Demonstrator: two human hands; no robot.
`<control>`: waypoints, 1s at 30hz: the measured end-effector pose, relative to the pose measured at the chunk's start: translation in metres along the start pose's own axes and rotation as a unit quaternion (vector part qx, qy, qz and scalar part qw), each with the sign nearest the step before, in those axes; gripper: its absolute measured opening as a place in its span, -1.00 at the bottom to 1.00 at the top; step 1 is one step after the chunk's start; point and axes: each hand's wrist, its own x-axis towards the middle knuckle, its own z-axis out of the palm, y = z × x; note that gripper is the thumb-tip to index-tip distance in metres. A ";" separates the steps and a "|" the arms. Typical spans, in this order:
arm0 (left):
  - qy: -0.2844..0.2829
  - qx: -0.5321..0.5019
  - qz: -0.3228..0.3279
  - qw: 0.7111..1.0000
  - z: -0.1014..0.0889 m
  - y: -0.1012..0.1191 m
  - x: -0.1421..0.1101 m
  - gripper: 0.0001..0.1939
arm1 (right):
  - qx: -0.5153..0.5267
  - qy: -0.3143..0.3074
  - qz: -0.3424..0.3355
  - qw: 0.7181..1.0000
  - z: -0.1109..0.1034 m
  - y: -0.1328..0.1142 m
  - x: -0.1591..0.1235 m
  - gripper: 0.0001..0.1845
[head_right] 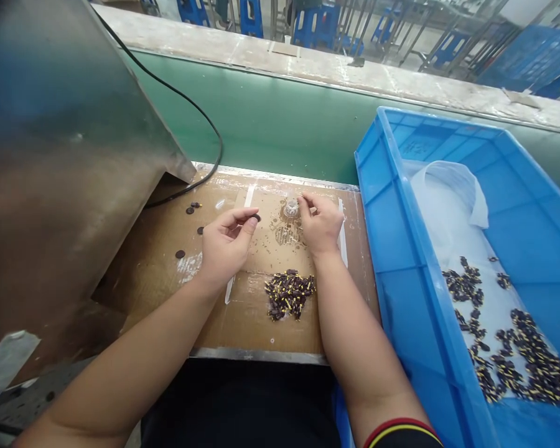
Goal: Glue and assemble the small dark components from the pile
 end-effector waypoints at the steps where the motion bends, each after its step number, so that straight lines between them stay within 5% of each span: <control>1: -0.001 0.001 0.001 1.000 0.000 0.000 0.000 -0.79 | -0.004 -0.001 -0.008 1.000 0.000 0.000 0.000 -0.71; 11: 0.002 -0.005 0.000 1.000 0.000 0.003 -0.002 -0.79 | -0.082 0.010 -0.110 0.990 0.004 -0.001 0.001 -0.70; 18: 0.005 -0.019 0.002 1.000 0.000 0.004 -0.002 -0.79 | -0.103 -0.001 -0.107 0.989 0.003 -0.003 0.001 -0.70; 26: 0.007 -0.090 -0.044 0.995 -0.001 0.002 0.003 -0.72 | 0.047 0.055 0.031 0.997 -0.015 0.005 0.002 -0.75; 30: 0.016 -0.141 -0.067 0.988 0.001 0.000 0.004 -0.72 | 0.246 0.063 0.145 0.956 -0.022 -0.009 -0.006 -0.71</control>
